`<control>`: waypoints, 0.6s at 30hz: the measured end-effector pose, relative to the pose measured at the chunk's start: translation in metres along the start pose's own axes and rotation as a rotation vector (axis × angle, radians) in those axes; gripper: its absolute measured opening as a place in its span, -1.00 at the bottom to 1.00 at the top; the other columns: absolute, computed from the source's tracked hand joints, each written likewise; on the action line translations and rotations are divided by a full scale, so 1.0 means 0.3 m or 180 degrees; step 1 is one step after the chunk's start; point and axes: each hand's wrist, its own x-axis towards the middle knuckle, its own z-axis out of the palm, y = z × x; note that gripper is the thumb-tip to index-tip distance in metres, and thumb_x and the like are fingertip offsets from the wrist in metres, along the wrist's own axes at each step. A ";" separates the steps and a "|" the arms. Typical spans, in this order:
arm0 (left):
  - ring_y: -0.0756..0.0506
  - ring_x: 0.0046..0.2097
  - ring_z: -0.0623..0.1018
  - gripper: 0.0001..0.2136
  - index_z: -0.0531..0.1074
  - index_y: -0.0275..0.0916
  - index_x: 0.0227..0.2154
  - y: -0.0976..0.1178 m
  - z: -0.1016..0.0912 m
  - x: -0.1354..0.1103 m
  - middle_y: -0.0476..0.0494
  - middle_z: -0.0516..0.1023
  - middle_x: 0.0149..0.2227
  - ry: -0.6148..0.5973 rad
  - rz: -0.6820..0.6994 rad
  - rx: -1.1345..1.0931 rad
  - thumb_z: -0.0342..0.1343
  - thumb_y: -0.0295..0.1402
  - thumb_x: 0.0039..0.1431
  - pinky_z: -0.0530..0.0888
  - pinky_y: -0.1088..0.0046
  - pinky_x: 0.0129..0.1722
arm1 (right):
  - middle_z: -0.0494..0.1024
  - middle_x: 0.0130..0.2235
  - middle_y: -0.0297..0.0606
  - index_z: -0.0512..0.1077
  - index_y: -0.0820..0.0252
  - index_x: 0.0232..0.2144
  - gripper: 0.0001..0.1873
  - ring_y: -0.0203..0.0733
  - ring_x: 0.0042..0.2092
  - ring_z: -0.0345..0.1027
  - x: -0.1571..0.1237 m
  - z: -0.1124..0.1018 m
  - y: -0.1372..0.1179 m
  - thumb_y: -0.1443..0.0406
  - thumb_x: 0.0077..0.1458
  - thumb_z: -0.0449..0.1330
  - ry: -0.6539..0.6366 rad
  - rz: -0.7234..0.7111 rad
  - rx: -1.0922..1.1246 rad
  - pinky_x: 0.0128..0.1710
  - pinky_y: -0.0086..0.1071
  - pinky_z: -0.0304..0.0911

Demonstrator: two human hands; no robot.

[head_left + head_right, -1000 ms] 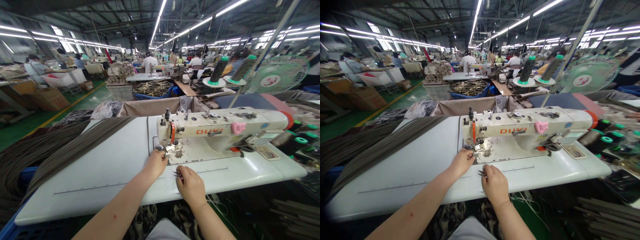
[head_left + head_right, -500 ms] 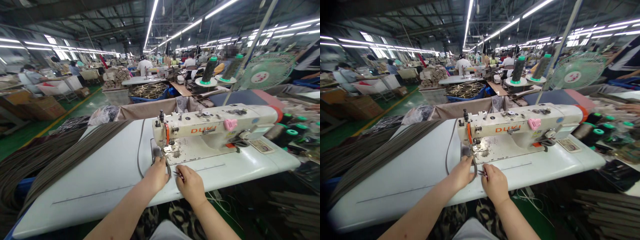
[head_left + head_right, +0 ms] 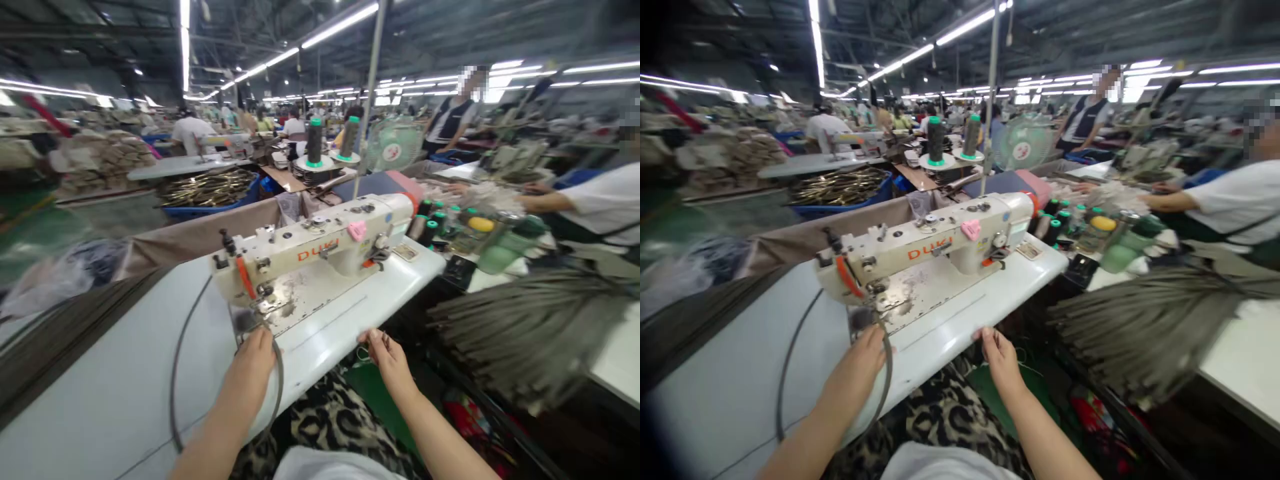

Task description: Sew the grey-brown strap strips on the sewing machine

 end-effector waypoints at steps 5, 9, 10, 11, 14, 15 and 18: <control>-0.23 0.05 0.58 -0.77 0.46 -0.28 -0.04 -0.045 0.096 0.004 -0.37 0.49 0.13 0.0461 0.0282 0.0630 -0.06 -0.38 0.40 0.50 0.26 0.05 | 0.44 -0.49 -0.30 0.53 0.20 -0.29 -0.25 -0.15 -0.45 0.32 0.023 -0.289 0.132 -0.32 0.11 -0.03 0.1327 0.0379 -0.0634 -0.40 -0.30 0.26; -0.22 -0.04 0.61 -0.80 0.50 -0.27 -0.16 -0.048 0.131 0.007 -0.38 0.55 0.06 0.0946 0.0426 0.0834 -0.01 -0.36 0.39 0.53 0.28 -0.01 | 0.60 -0.27 -0.09 0.53 0.19 -0.29 -0.43 0.00 -0.20 0.45 0.013 -0.531 0.165 -0.14 0.11 0.03 0.2172 0.0694 -0.1247 -0.15 -0.22 0.30; -0.21 -0.06 0.62 -0.82 0.51 -0.25 -0.19 -0.045 0.131 0.007 -0.37 0.56 0.04 0.1014 0.0443 0.0830 0.00 -0.35 0.38 0.53 0.29 -0.02 | 0.61 -0.24 -0.07 0.53 0.20 -0.26 -0.48 0.02 -0.16 0.46 0.010 -0.578 0.165 -0.08 0.11 0.04 0.2330 0.0798 -0.1377 -0.13 -0.22 0.29; -0.20 -0.07 0.62 -0.83 0.51 -0.24 -0.21 -0.041 0.129 0.008 -0.35 0.57 0.02 0.1067 0.0458 0.0809 0.02 -0.35 0.37 0.54 0.29 -0.02 | 0.62 -0.23 -0.06 0.53 0.21 -0.23 -0.52 0.03 -0.15 0.46 0.009 -0.616 0.164 -0.03 0.12 0.04 0.2448 0.0903 -0.1486 -0.14 -0.22 0.28; -0.19 -0.08 0.62 -0.84 0.51 -0.22 -0.24 -0.028 0.119 0.011 -0.32 0.58 -0.02 0.1170 0.0520 0.0714 0.02 -0.35 0.35 0.55 0.30 -0.04 | 0.64 -0.21 -0.09 0.50 0.21 -0.11 -0.56 0.00 -0.18 0.50 0.019 -0.685 0.155 0.07 0.14 0.04 0.2565 0.1142 -0.1715 -0.20 -0.26 0.29; -0.19 -0.08 0.62 -0.84 0.50 -0.22 -0.24 -0.025 0.117 0.012 -0.32 0.59 -0.04 0.1205 0.0534 0.0683 0.02 -0.35 0.35 0.55 0.30 -0.04 | 0.65 -0.19 -0.11 0.49 0.20 -0.07 -0.57 -0.02 -0.17 0.51 0.027 -0.696 0.150 0.08 0.16 0.05 0.2547 0.1190 -0.1778 -0.20 -0.27 0.29; -0.22 -0.03 0.62 -0.85 0.50 -0.22 -0.21 -0.031 0.123 0.013 -0.31 0.59 -0.09 0.1282 0.0559 0.0619 0.03 -0.37 0.34 0.56 0.28 -0.02 | 0.65 -0.11 -0.13 0.45 0.18 0.03 -0.54 -0.01 -0.08 0.52 0.063 -0.707 0.129 0.07 0.21 0.08 0.2470 0.1337 -0.1990 -0.15 -0.26 0.31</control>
